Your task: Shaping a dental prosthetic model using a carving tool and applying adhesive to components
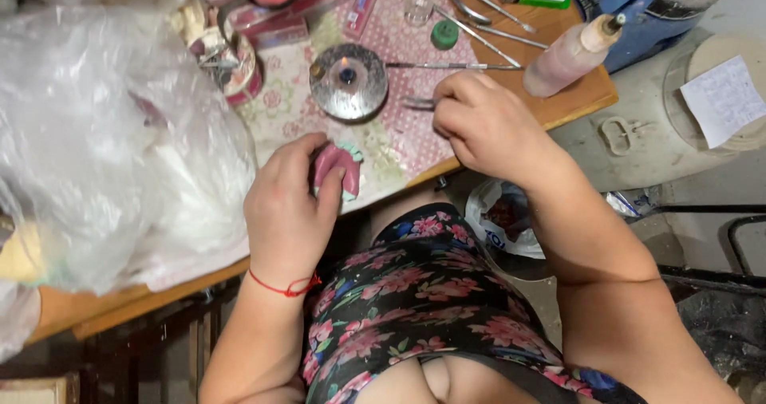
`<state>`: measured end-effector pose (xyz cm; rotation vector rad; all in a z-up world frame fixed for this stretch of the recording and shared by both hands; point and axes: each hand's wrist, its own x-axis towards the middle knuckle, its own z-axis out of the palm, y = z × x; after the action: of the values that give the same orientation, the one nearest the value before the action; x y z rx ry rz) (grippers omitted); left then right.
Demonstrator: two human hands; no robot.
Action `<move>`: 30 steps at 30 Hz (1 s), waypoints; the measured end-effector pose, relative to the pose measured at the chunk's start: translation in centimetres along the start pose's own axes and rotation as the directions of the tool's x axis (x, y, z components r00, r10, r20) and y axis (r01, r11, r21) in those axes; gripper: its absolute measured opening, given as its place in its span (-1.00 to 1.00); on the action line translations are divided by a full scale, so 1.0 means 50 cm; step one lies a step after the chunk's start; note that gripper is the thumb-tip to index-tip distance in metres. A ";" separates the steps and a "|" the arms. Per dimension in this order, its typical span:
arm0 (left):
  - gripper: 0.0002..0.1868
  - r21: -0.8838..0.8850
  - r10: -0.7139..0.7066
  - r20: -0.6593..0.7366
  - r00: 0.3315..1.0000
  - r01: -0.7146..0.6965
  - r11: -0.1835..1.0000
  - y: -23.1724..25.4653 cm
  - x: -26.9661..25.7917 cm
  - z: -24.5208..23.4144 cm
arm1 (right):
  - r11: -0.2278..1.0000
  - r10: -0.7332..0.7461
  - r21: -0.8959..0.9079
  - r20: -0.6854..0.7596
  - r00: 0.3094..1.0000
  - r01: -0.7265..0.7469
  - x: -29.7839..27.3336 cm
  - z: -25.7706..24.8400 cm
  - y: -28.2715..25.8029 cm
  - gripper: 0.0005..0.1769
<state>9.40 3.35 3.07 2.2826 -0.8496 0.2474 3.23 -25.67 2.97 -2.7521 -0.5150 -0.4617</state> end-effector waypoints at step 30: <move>-0.65 -0.080 0.232 -0.009 0.973 -0.232 0.969 -0.037 -0.018 -0.015 | 0.724 0.503 -0.464 -0.152 0.851 -0.511 0.147 0.018 0.171 -0.74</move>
<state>9.94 5.32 2.30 2.1080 -1.1093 0.3106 13.31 -30.79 2.85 -3.1802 0.4462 -0.5240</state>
